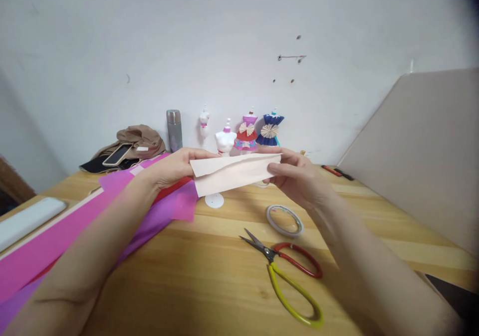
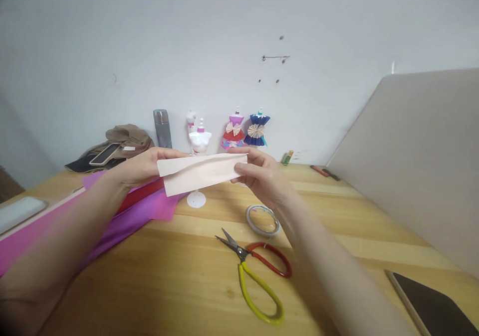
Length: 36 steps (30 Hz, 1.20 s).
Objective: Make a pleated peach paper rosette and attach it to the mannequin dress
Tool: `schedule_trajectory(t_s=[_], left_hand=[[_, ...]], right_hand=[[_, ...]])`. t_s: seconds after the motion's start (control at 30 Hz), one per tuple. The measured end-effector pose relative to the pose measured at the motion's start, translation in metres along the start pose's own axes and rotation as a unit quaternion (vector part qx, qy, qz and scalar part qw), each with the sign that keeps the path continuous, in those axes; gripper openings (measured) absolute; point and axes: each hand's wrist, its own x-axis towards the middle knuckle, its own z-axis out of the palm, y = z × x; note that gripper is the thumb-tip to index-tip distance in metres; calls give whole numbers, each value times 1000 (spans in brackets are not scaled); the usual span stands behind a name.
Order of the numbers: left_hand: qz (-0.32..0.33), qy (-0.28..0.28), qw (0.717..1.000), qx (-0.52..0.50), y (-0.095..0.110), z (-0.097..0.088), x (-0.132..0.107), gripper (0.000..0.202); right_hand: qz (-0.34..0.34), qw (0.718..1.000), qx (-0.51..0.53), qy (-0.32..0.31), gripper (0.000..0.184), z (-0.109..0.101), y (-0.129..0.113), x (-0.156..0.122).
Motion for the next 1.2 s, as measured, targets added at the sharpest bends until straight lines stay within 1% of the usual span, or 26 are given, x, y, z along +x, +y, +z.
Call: schedule_trajectory(t_s=[0.07, 0.17, 0.23, 0.33, 0.37, 0.43, 0.5, 0.53, 0.6, 0.7, 0.77, 0.8, 0.93, 1.03, 1.2], left_hand=[[-12, -1, 999, -42, -2, 2, 3, 44], [-30, 4, 996, -82, -3, 6, 4, 46], [-41, 0, 996, -74, -4, 8, 4, 42], [-47, -12, 998, -51, -7, 8, 4, 34], [-52, -14, 997, -51, -8, 8, 5, 35], [-60, -4, 996, -68, -10, 7, 6, 44], [-60, 3, 993, -106, -14, 5, 9, 51], [-56, 6, 990, -127, -16, 4, 11, 51], [-48, 19, 986, -161, -20, 1, 15, 43], [-48, 64, 981, -174, -26, -2, 20, 23], [-55, 80, 980, -171, -26, -3, 20, 16], [-59, 80, 981, -169, -26, -3, 20, 17], [-73, 52, 986, -140, -20, -5, 17, 27], [-95, 19, 991, -97, -17, -9, 13, 31], [-123, -20, 991, -52, -21, -15, 13, 35]], right_hand=[[25, 999, 20, -10, 27, -1, 0, 1], [67, 997, 42, -21, 28, -3, 1, 3], [75, 996, 41, -11, 27, -3, 4, 5], [69, 997, 33, 5, 27, -5, 11, 10], [70, 997, 31, 4, 28, -6, 14, 11], [74, 997, 21, 3, 30, -7, 19, 14], [73, 997, -5, 9, 31, -9, 23, 16], [70, 997, -19, 14, 31, -10, 25, 17], [64, 997, -37, 18, 30, -11, 27, 18], [61, 997, -38, 13, 29, -11, 28, 18], [61, 997, -36, 14, 26, -10, 28, 18], [61, 997, -33, 18, 25, -10, 28, 18], [66, 997, -20, 25, 28, -9, 28, 18], [68, 997, -25, 26, 27, -9, 29, 18], [57, 997, -40, 38, 27, -11, 31, 19]])
